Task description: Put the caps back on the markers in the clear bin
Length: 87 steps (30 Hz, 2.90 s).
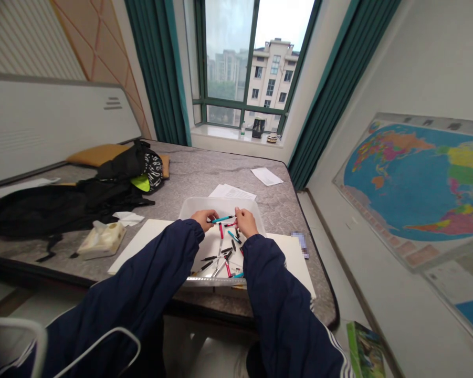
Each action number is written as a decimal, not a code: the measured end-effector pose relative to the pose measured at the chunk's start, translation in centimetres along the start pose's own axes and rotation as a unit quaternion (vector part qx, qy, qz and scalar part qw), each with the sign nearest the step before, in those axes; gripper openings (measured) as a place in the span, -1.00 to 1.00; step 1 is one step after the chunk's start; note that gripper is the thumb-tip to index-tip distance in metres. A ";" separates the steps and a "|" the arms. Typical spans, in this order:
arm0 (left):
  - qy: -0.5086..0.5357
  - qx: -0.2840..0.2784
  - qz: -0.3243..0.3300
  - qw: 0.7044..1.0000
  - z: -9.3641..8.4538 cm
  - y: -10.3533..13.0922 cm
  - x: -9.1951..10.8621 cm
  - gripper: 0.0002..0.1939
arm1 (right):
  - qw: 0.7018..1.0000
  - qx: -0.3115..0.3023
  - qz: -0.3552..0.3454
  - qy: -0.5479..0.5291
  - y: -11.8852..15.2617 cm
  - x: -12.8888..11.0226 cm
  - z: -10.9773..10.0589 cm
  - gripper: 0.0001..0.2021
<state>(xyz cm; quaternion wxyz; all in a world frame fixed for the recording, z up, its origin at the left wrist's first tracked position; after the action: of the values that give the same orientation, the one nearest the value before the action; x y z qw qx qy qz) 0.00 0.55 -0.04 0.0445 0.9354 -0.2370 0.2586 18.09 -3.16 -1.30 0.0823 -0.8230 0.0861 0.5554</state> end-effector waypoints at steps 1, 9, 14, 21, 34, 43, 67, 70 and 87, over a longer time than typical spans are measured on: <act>0.000 0.003 0.001 1.000 0.0 0.0 -0.1 -0.64 | 1.000 -0.010 -0.008 0.009 0.1 -0.2 0.2 -0.64; -0.009 0.003 0.006 1.000 0.3 -0.2 -0.3 -0.67 | 0.987 -0.058 -0.050 0.144 0.6 -0.9 1.0 -0.60; 0.001 0.003 0.003 1.000 0.2 -0.2 0.0 -0.68 | 0.988 -0.041 -0.049 0.143 0.3 -0.8 0.6 -0.46; 0.013 -0.012 0.024 1.000 0.1 -0.1 0.4 -0.63 | 0.984 0.018 -0.051 0.170 0.7 -1.7 -0.4 -0.52; 0.036 0.013 0.013 0.999 0.3 -0.3 -0.1 -0.68 | 0.985 0.015 -0.052 0.165 0.9 -2.1 -0.6 -0.48; 0.127 -0.010 0.001 0.992 1.4 -0.2 -0.1 -0.77 | 0.992 0.059 -0.056 0.099 0.3 -1.3 -1.0 -0.68; 0.177 -0.079 0.060 0.979 2.3 0.6 1.7 -0.85 | 0.981 0.011 -0.088 -0.175 -0.1 -2.1 -0.3 -0.61; 0.187 -0.049 0.048 0.980 1.4 0.5 2.0 -0.84 | 0.975 0.034 -0.082 -0.205 -0.1 -2.0 -0.7 -0.50; 0.228 0.147 0.061 0.960 -2.9 0.5 1.9 -0.77 | 0.951 0.147 -0.001 -0.273 -0.5 -0.2 -2.9 -0.58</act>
<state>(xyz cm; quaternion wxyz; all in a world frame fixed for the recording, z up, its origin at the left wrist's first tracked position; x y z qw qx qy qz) -0.16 -0.04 3.41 -0.0568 0.8313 -0.2368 0.4997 20.72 -3.36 -0.09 0.2233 -0.6189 0.1399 0.7400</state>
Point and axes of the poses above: each hand's wrist, its own y-axis away from the middle knuckle, its own z-axis out of the palm, x = y × z, the point moved 7 cm from there along -y, towards the middle knuckle, and after that the axes turned 3 degrees about -y, right-handed, at the moved point
